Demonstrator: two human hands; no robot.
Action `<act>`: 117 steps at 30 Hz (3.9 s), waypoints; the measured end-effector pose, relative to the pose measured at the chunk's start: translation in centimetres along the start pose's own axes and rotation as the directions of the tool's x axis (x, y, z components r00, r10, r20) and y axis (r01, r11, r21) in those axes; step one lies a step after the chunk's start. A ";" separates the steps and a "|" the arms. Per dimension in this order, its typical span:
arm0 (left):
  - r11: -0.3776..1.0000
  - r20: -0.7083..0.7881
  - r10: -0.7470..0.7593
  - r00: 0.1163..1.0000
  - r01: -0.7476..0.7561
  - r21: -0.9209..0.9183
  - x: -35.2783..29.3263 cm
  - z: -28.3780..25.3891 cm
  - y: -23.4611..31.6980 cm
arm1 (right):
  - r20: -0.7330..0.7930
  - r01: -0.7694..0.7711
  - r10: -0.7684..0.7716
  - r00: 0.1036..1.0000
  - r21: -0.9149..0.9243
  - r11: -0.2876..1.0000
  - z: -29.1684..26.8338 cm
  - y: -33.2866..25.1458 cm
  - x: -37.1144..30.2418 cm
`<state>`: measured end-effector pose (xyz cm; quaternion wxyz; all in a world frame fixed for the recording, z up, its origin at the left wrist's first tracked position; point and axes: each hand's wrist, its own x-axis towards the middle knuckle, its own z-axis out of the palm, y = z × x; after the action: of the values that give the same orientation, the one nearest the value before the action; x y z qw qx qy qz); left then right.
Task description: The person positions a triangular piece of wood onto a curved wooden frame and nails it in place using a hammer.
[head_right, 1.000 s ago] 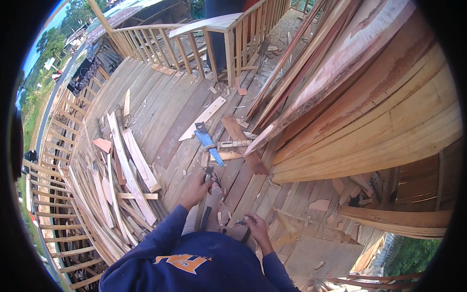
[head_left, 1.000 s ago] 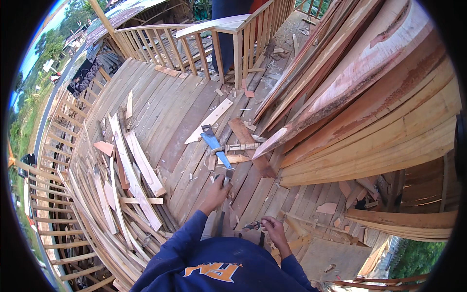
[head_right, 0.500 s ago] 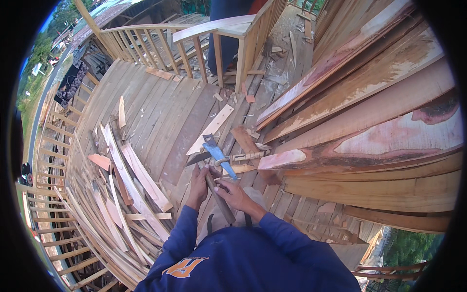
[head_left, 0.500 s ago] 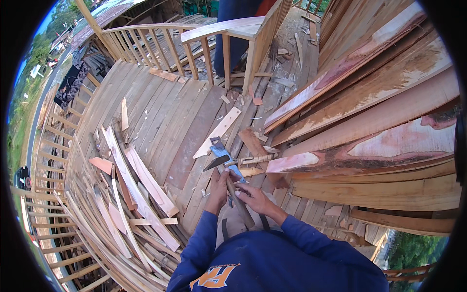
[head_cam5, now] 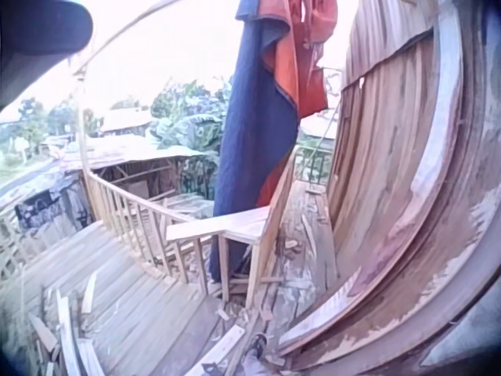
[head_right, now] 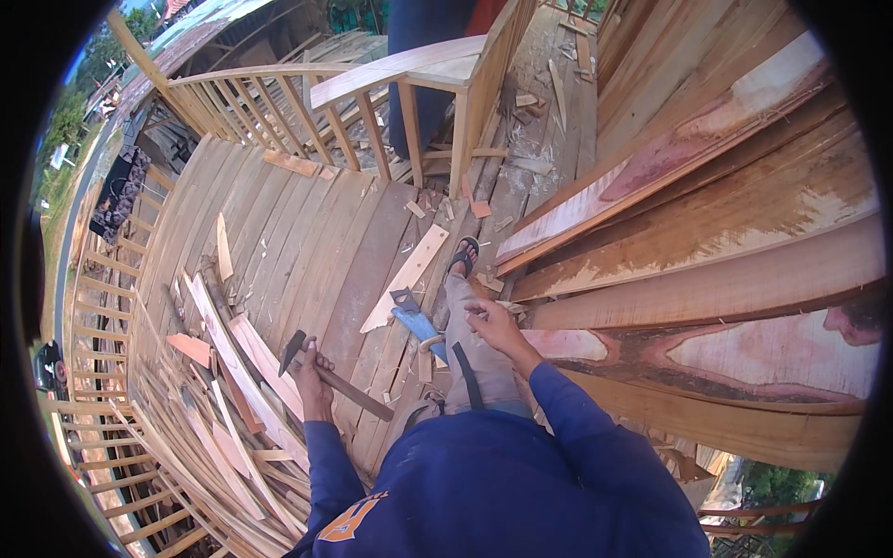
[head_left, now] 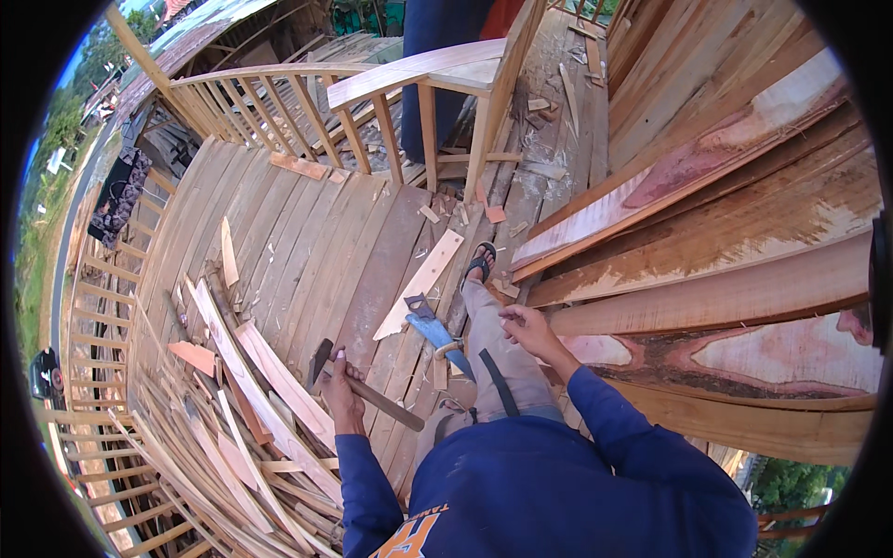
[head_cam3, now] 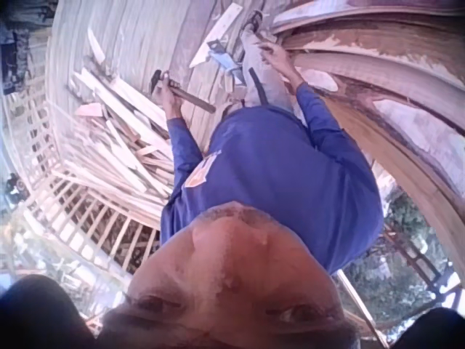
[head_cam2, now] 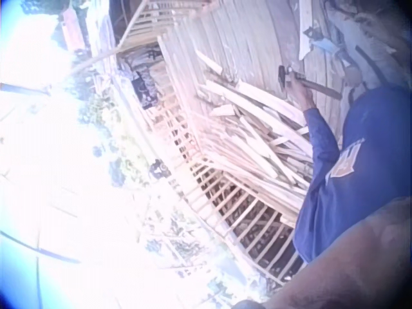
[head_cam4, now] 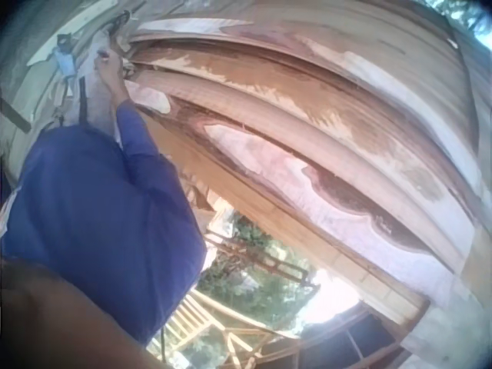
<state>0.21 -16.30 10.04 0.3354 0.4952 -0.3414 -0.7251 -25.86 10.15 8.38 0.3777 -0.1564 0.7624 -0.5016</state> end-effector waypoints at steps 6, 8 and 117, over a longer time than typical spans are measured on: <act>0.983 0.016 0.137 0.990 -0.138 0.122 11.7 16.4 -0.9 | -0.126 0.244 -0.240 0.963 0.014 0.970 -7.8 -3.4 22.7; 0.980 0.018 0.130 0.991 -0.131 0.149 17.2 24.0 -1.7 | -0.179 0.270 -0.260 0.949 0.039 0.962 -11.8 -5.7 30.9; 0.788 -0.118 -0.611 0.783 0.615 0.005 36.5 70.1 -6.9 | -0.088 -0.298 0.361 0.928 0.407 0.864 -26.2 -20.8 64.5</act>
<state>-77.59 -31.20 5.87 0.0894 0.6255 -0.1586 -0.7587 -90.95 -22.06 5.25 0.4185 0.0951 0.6918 -0.5808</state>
